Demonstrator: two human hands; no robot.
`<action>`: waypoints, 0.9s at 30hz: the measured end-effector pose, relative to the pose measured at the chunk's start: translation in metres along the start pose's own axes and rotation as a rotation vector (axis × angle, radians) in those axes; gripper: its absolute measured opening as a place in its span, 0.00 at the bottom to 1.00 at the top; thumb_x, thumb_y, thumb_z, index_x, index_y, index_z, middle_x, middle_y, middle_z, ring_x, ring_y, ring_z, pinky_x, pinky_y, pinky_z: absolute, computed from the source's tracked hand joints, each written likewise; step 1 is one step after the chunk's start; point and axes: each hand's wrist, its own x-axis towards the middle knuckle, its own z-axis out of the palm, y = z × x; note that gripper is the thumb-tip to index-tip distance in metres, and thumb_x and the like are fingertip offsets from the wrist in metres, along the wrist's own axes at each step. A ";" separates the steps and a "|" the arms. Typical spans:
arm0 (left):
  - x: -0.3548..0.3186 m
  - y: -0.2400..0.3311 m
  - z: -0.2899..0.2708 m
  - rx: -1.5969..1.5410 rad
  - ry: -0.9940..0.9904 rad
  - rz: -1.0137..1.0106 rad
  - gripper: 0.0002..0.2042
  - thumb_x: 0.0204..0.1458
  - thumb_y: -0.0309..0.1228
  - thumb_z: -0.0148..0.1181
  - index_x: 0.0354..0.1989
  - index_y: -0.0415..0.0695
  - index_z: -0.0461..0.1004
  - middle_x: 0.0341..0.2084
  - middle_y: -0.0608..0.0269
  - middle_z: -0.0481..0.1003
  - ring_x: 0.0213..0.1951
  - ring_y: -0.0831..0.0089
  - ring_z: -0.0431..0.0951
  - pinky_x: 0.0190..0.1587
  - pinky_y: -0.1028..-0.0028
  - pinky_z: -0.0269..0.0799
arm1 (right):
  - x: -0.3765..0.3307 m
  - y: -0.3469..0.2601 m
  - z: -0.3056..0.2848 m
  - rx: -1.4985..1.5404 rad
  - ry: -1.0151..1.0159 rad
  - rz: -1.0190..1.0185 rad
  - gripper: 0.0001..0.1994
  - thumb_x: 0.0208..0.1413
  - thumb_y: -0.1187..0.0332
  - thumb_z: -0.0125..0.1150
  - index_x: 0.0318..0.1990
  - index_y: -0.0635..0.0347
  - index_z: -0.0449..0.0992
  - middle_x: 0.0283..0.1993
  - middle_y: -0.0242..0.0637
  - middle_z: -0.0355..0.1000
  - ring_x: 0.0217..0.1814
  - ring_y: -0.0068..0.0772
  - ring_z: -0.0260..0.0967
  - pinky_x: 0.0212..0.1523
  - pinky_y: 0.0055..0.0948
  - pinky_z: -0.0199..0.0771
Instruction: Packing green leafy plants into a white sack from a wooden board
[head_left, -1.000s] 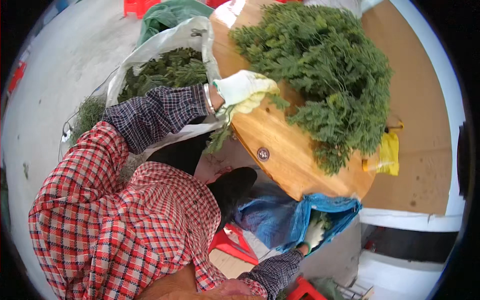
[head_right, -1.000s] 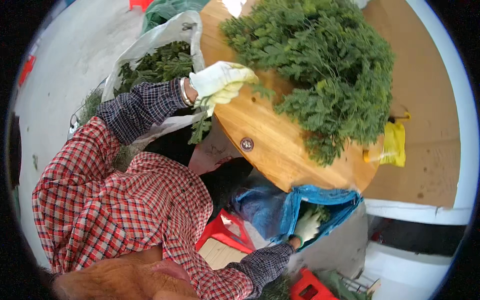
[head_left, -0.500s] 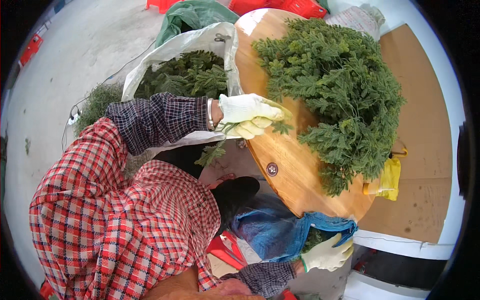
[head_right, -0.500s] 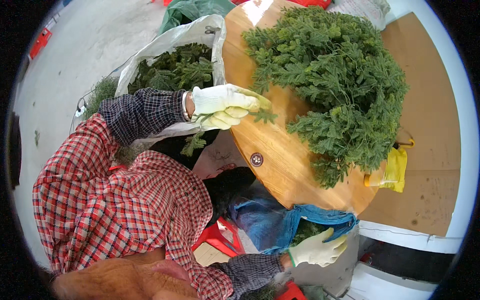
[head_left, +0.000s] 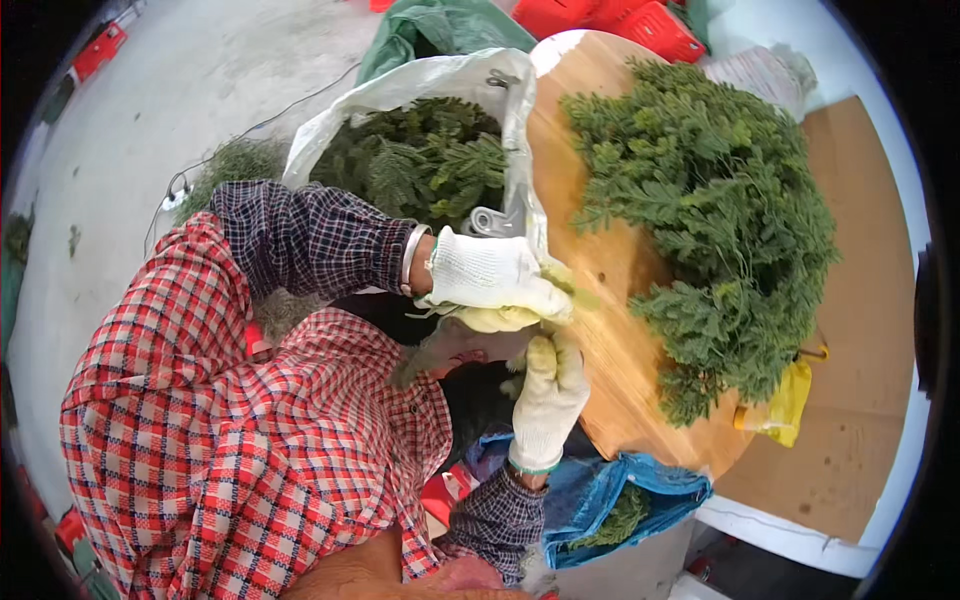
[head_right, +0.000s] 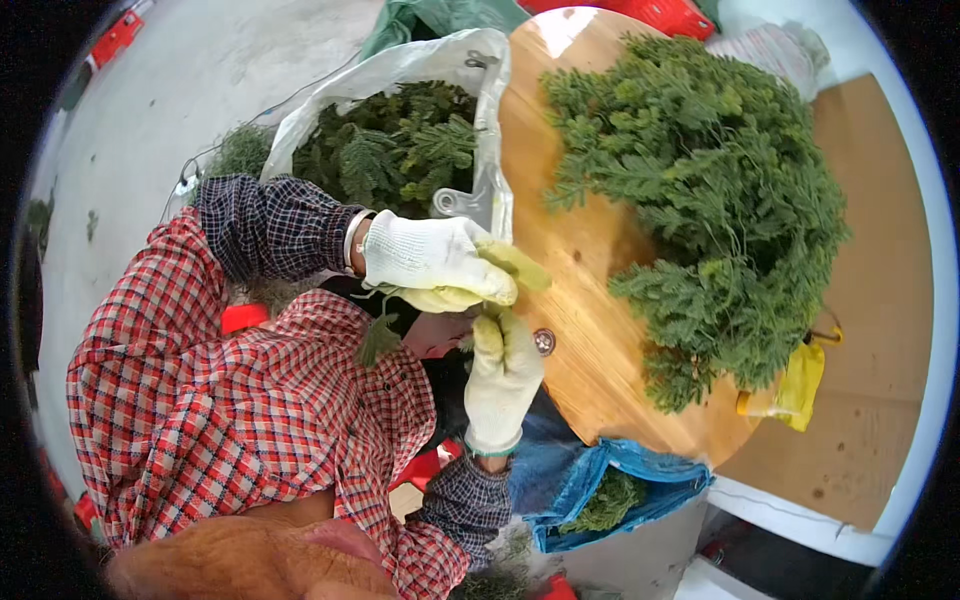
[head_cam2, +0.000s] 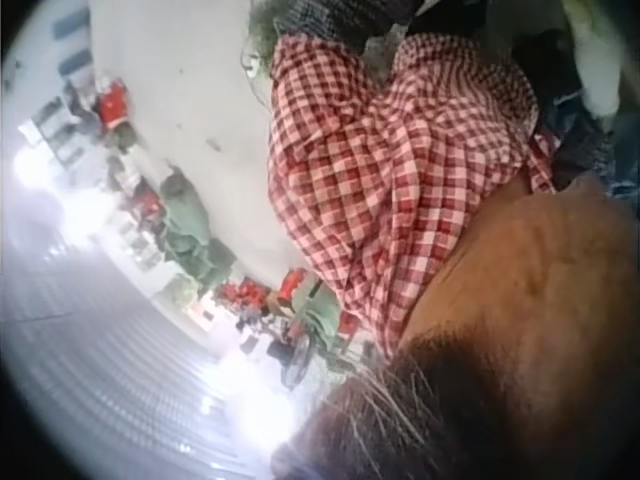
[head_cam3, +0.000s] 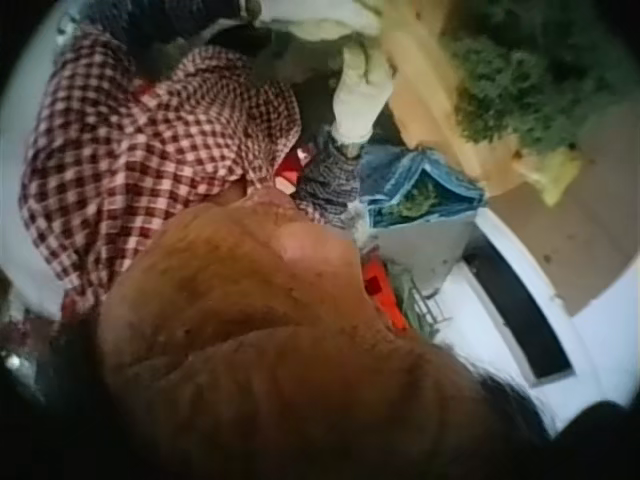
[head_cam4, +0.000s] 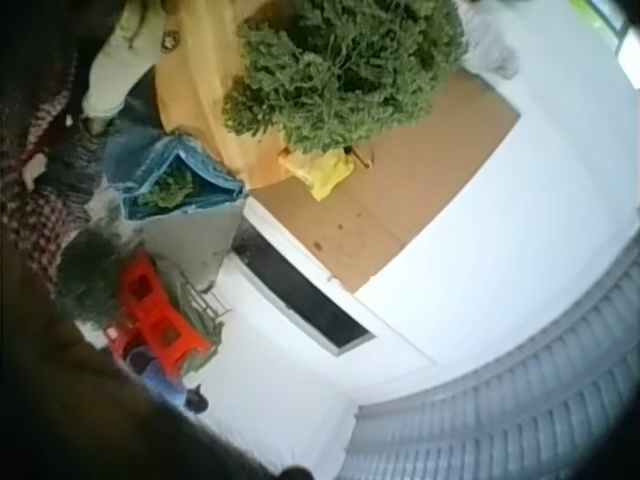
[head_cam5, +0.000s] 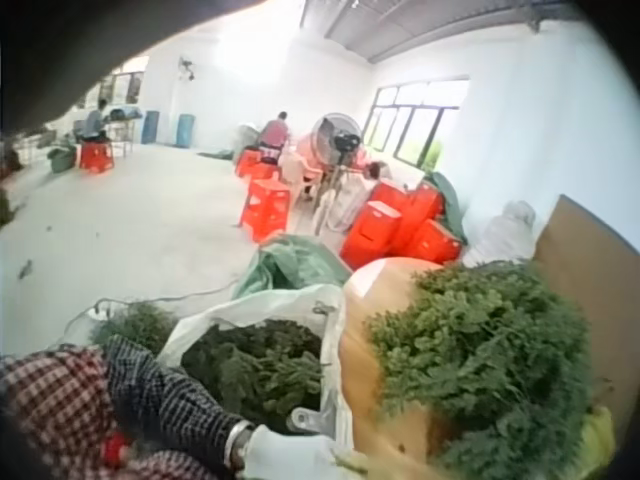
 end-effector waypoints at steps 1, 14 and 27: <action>-0.003 -0.003 -0.005 0.090 -0.040 -0.078 0.18 0.57 0.33 0.55 0.56 0.45 0.70 0.16 0.79 0.65 0.15 0.91 0.59 0.16 0.86 0.51 | -0.005 0.000 -0.002 0.005 -0.010 0.004 0.12 0.58 0.65 0.57 0.36 0.69 0.73 0.24 0.33 0.69 0.27 0.24 0.65 0.28 0.25 0.66; -0.044 0.018 -0.067 0.417 0.131 0.717 0.19 0.57 0.29 0.51 0.57 0.37 0.65 0.27 0.63 0.73 0.24 0.77 0.73 0.23 0.77 0.70 | -0.033 0.004 -0.041 0.031 -0.427 0.255 0.06 0.47 0.75 0.55 0.32 0.65 0.75 0.23 0.29 0.67 0.21 0.17 0.61 0.20 0.18 0.60; -0.049 0.020 -0.047 -0.625 0.013 0.544 0.16 0.61 0.31 0.48 0.56 0.42 0.64 0.10 0.77 0.56 0.09 0.84 0.54 0.08 0.81 0.48 | 0.009 -0.052 0.069 0.093 -0.460 0.353 0.05 0.55 0.73 0.57 0.33 0.67 0.75 0.21 0.29 0.70 0.20 0.15 0.63 0.20 0.18 0.60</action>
